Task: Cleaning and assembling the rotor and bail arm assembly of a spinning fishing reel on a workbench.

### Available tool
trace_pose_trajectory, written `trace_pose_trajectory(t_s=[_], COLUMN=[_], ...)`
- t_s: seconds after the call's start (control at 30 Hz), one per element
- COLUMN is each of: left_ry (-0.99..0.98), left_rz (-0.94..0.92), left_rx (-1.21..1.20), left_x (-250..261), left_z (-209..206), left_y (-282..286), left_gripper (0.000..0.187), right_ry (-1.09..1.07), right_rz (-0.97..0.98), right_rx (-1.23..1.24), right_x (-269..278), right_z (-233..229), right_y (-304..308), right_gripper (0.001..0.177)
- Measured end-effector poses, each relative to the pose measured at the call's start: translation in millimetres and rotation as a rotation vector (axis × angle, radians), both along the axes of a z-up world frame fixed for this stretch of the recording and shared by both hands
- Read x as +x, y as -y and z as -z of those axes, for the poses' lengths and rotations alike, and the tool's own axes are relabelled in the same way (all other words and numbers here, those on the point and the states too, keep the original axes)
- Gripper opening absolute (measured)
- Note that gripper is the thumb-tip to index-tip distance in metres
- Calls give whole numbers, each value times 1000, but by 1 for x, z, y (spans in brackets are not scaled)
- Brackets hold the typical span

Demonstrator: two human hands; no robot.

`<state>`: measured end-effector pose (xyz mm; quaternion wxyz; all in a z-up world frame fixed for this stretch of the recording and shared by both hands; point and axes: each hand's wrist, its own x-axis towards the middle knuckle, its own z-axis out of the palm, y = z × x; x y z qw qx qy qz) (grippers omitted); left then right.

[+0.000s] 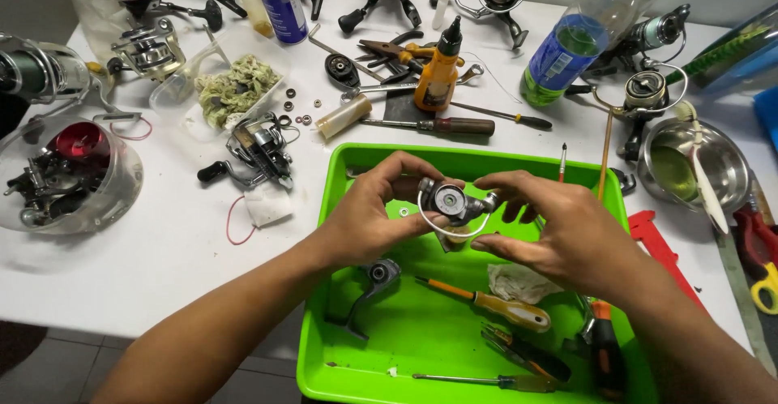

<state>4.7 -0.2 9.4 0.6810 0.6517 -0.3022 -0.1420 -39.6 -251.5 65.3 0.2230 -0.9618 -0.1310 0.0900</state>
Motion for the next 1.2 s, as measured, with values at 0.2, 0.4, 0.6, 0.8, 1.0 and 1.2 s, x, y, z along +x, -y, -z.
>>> trace_pose_trajectory(t_s=[0.2,0.4,0.6,0.8,1.0,1.2], left_ry=[377,428,441,474,615,580], left_rz=[-48,-57,-26,-97,-102,-64], left_rx=[172,253,267,342,413,388], left_x=[-9,-7,-2,0,1,1], left_z=[-4,-1,4,7,14,11], left_y=[1,1,1,1,5,4], left_gripper=[36,35,41,31,33,34], right_ry=[72,165,-153,26,442,543], right_rz=[-110,-140,64,-37,-377,-410], right_rx=[264,301,374,190,71,78], right_x=[3,4,11,10,3,4], right_z=[17,17,7,2,15,16], right_y=[-10,-10,-5,-3,-8,-7], right_gripper=[50,42,43,53,51,39])
